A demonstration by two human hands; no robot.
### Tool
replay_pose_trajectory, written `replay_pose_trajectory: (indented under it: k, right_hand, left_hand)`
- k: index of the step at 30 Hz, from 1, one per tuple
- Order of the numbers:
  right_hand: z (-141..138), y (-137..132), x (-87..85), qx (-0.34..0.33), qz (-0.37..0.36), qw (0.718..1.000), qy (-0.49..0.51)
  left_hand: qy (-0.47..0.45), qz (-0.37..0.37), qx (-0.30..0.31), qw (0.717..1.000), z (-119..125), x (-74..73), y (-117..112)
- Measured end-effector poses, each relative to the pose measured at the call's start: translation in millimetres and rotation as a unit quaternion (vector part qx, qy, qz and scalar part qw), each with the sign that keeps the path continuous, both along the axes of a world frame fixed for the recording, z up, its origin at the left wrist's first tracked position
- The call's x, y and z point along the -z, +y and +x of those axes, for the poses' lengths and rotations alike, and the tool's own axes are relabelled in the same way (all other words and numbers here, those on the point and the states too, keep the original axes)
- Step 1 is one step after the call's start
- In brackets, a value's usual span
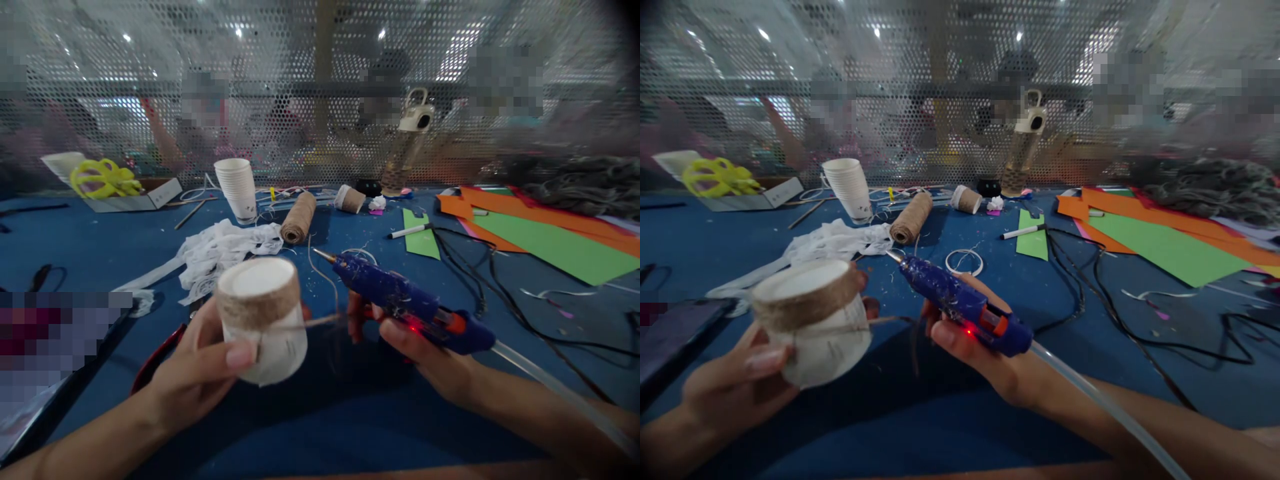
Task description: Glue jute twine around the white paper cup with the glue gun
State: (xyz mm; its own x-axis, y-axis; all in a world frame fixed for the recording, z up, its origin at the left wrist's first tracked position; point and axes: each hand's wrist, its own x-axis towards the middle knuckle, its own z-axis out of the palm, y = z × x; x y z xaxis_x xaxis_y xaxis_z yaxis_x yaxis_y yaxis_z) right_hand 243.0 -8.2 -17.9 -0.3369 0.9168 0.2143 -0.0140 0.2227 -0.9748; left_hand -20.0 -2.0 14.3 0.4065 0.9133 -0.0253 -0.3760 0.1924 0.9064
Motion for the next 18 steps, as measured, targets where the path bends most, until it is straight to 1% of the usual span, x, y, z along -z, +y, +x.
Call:
replay_pose_trajectory:
  k: [1, 2, 4, 7, 11, 14, 15, 16, 18]
  right_hand:
    - [2, 1, 2.4, -0.004, 0.032, 0.999, 0.015]
    - [3, 1, 4.9, -0.022, 0.049, 0.998, 0.023]
    - [5, 2, 9.5, -0.041, 0.043, 0.996, 0.062]
    - [5, 1, 11.0, -0.035, 0.033, 0.995, 0.084]
    - [1, 0, 3.7, 0.008, 0.026, 0.997, 0.070]
    - [-1, -3, -3.2, 0.033, 0.036, 0.998, 0.034]
    - [-1, -4, -5.4, 0.035, 0.044, 0.998, 0.007]
    - [-2, -6, -7.6, 0.052, 0.062, 0.997, -0.015]
    - [-2, -9, -11.9, 0.065, 0.098, 0.991, -0.067]
  left_hand:
    - [-0.012, 0.008, -0.030, 0.999, 1, 1.2, 2]
    - [-0.021, 0.015, -0.063, 0.998, 2, 2.5, 5]
    - [-0.019, 0.010, -0.086, 0.996, 3, 5.0, 8]
    - [-0.005, 0.000, -0.062, 0.998, 4, 7.5, 10]
    - [-0.005, -0.014, -0.032, 0.999, 6, 5.2, 8]
    - [-0.009, -0.039, -0.010, 0.999, 9, 1.2, 6]
    - [-0.006, -0.048, 0.000, 0.999, 10, 0.6, 6]
    - [-0.002, -0.055, 0.005, 0.998, 11, 0.5, 6]
    - [0.009, -0.062, 0.010, 0.998, 12, 2.1, 6]
